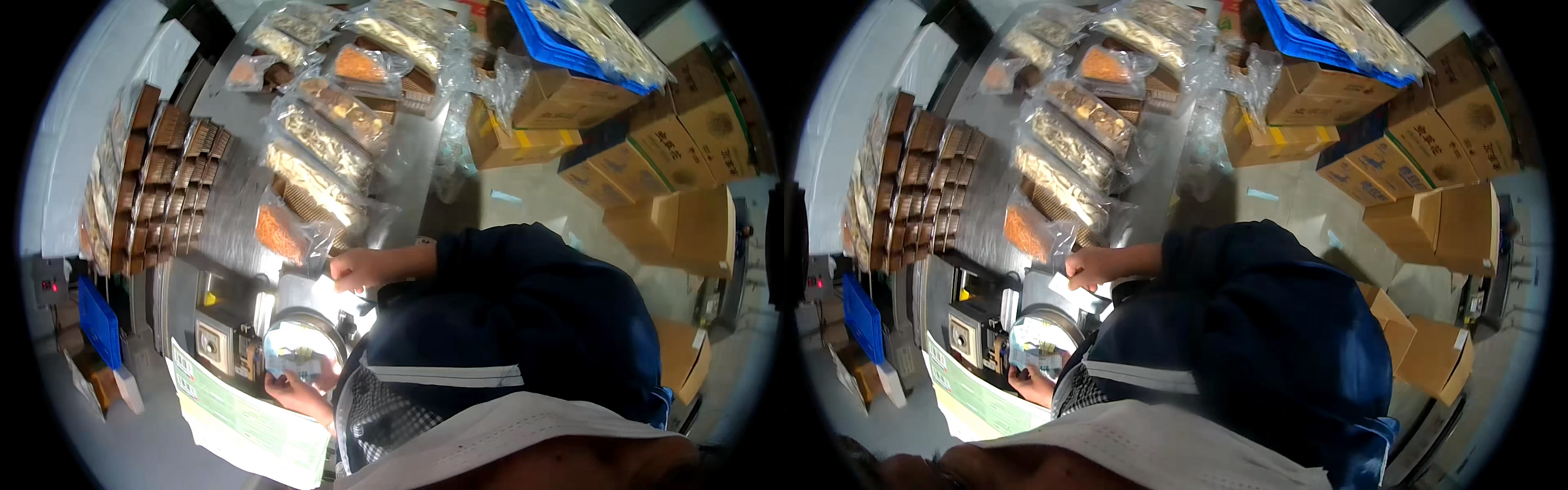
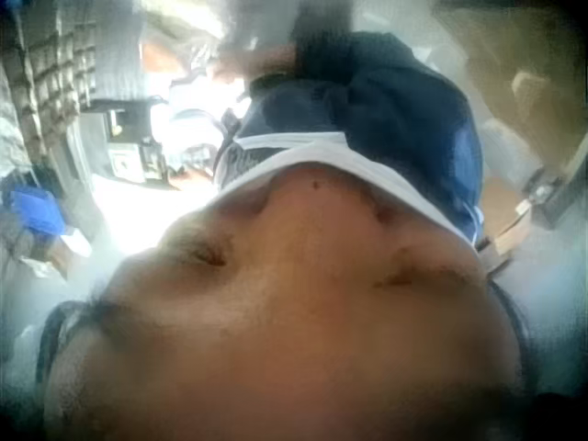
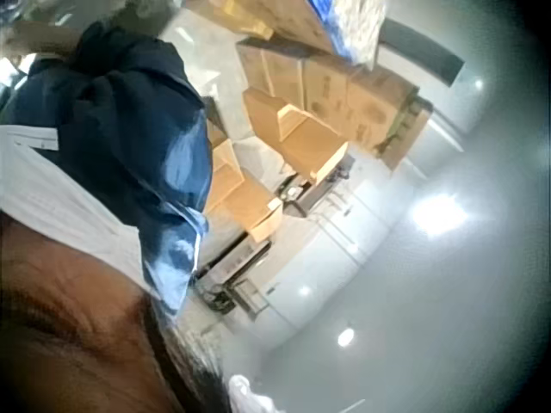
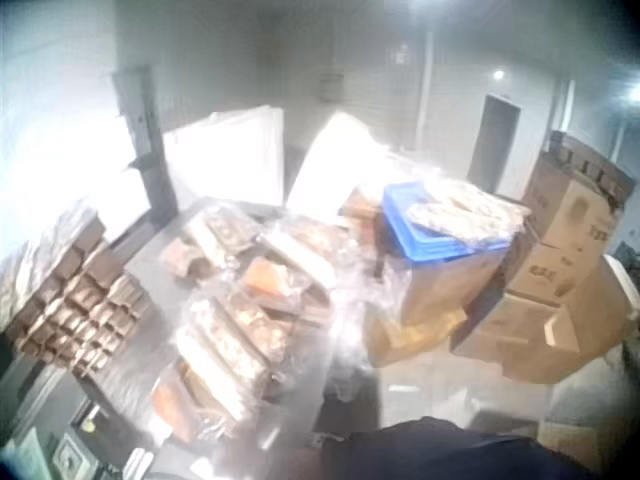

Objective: The person repeatedly picks up small plastic bags containing dried food items, peels labels from a roll, and sticks them onto the bags. The person moves between a cardboard box and a blue basket, handling each bag individually and placing the labeled bags into the basket.

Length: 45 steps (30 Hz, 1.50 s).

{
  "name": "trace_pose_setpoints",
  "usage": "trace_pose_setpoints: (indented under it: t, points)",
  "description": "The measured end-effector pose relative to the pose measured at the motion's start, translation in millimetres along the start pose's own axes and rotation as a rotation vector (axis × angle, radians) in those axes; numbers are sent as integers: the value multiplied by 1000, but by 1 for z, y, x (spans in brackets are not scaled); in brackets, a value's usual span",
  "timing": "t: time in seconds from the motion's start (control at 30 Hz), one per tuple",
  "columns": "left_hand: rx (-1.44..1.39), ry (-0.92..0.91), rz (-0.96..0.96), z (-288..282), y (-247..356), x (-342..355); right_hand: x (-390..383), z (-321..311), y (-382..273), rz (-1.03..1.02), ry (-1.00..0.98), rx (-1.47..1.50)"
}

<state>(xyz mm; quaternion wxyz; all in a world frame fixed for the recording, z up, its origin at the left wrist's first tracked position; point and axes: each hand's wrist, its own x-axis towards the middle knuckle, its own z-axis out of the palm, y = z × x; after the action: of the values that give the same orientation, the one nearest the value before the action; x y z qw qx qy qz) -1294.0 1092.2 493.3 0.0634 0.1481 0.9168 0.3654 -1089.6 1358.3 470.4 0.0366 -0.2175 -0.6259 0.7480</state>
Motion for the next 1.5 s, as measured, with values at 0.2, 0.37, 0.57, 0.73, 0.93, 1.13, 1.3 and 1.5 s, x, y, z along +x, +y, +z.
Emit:
trace_pose_setpoints:
  t: [0.2,0.37,0.57,0.73,0.93,1.13,1.3,1.5]
  points:
    - [-241,12,52,-33,19,0,-2,-23,-25,23,171,58]
    - [-934,-133,-110,-60,56,-6,25,-9,-39,76,147,203]
    - [-1350,-89,-283,-53,25,-18,44,44,-77,118,-71,-32]
    - [-1426,-64,-337,-65,16,-42,80,94,-57,38,-302,-168]
    - [-1411,122,-375,-80,0,-67,92,138,-46,-69,-386,-403]
    - [-1449,203,-312,-97,-29,-75,109,161,-33,-118,-480,-316]
    - [-1356,222,-330,-94,-22,-76,96,165,-46,-698,-95,-791]
    - [-1447,223,-262,-56,14,-64,32,175,-67,-118,-554,-197]
